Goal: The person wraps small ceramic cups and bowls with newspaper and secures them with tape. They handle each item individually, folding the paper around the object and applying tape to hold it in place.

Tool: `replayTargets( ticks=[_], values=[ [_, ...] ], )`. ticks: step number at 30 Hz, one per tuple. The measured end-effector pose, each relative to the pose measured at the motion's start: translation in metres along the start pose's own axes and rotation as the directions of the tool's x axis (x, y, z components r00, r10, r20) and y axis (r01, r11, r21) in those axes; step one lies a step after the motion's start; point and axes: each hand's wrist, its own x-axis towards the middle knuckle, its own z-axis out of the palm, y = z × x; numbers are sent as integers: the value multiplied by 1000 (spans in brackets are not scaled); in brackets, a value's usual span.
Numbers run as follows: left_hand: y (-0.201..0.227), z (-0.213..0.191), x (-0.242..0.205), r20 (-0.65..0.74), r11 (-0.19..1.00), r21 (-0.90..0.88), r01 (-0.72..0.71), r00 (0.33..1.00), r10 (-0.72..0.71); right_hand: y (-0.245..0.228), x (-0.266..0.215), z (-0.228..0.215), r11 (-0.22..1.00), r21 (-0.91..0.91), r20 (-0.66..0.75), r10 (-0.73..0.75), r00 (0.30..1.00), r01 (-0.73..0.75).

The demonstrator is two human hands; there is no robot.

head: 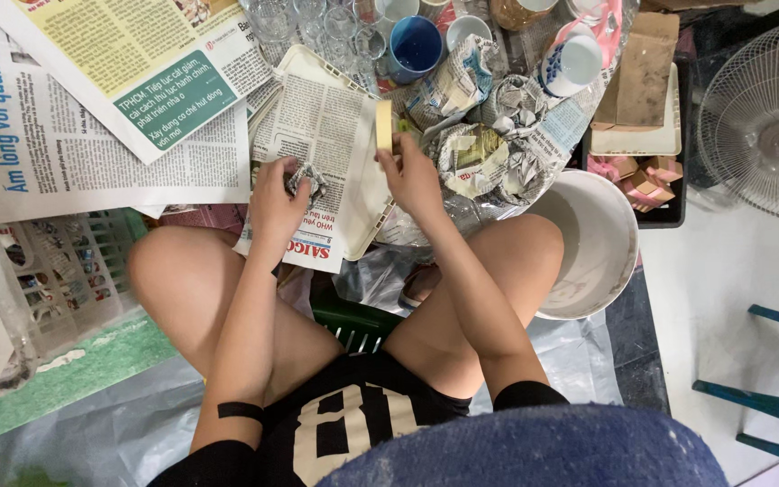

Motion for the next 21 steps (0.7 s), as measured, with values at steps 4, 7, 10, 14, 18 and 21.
replayTargets(
  ticks=[4, 7, 10, 14, 18, 21],
  values=[
    [23, -7, 4, -72, 999, -52, 4, 997, -8, -5, 3, -11, 799, 593, 170, -1, 986, -101],
    [33, -6, 0, -126, 958, -16, -286, 951, 282, -6, -10, -18, 579, 773, 305, 18, 952, -259],
    [38, 9, -8, -47, 869, -61, -490, 872, 488, -3, -17, -16, 413, 846, 375, -11, 927, -337],
    [39, 30, -22, -2, 858, -163, -488, 869, 494, 6, -14, -9, 444, 812, 401, 49, 915, -380],
    [47, 37, -29, -5, 899, -268, -345, 934, 357, -9, -17, -13, 854, 507, -22, -118, 993, 113],
    [52, 36, -29, 107, 913, -345, -216, 958, 267, -22, -24, -38, 887, 308, 102, -390, 915, 343]
  ],
)
